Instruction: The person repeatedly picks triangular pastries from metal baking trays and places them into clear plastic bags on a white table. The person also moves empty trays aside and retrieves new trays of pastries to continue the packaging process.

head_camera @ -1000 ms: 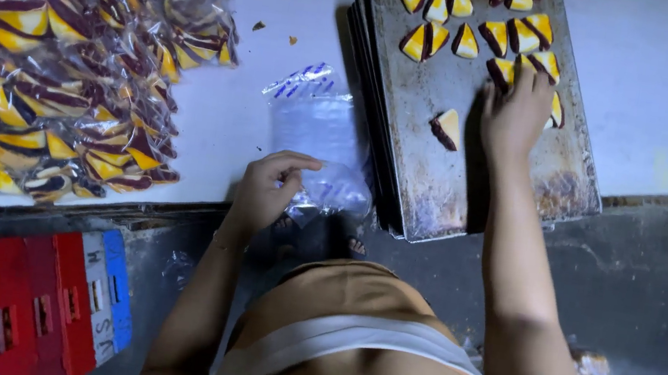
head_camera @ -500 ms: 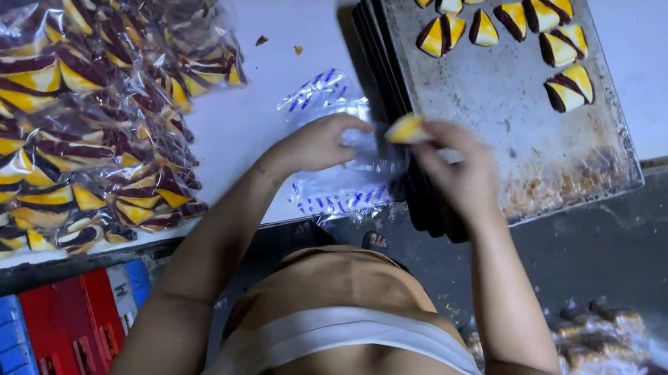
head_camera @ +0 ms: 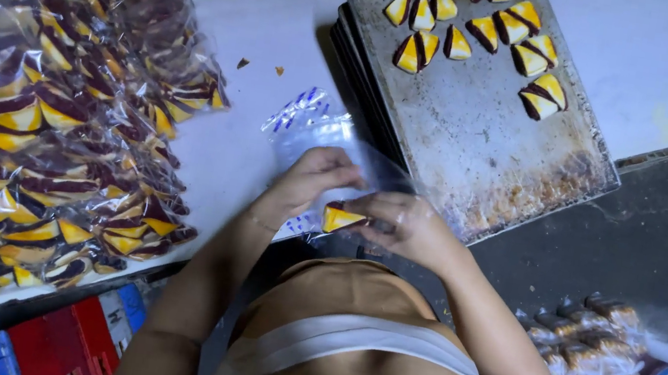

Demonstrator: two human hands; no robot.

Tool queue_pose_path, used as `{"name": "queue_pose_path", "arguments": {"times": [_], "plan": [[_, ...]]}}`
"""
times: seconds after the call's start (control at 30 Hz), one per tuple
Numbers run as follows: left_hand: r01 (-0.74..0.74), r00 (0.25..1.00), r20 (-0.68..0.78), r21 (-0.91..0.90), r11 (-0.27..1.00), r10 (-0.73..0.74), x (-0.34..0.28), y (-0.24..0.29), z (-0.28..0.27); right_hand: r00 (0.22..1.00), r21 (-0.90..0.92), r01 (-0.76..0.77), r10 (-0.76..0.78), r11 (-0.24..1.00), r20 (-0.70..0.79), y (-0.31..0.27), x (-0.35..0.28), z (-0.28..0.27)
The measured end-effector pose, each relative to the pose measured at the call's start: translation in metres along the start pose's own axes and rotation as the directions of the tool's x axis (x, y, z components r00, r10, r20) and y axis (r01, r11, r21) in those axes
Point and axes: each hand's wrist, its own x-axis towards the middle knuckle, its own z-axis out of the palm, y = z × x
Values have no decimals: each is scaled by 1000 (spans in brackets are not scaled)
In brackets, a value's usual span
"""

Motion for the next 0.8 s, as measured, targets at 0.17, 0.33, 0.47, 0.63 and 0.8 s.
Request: {"name": "queue_pose_path", "arguments": {"times": [0.17,0.33,0.47,0.63,0.8], "plan": [[82,981,-145,-310,947,-132,-7,-74,1,977,-48,214,-214,976,9,61,-12,13],[-200,774,-634,-253,947,-6,-29,-26,12,980,-45,191,-188,981,58,63,58,-27],[-298,680,-732,-236,925,32,-42,-35,24,911,-720,-365,67,591,-407,189,134,-43],[-316,666,-739,-162,935,98,-53,-45,59,979,-903,-196,132,382,-156,204,95,-32],[-267,581,-813,-146,953,38,-61,-74,66,960,-464,-204,82,862,-269,145,-20,-85]]}}
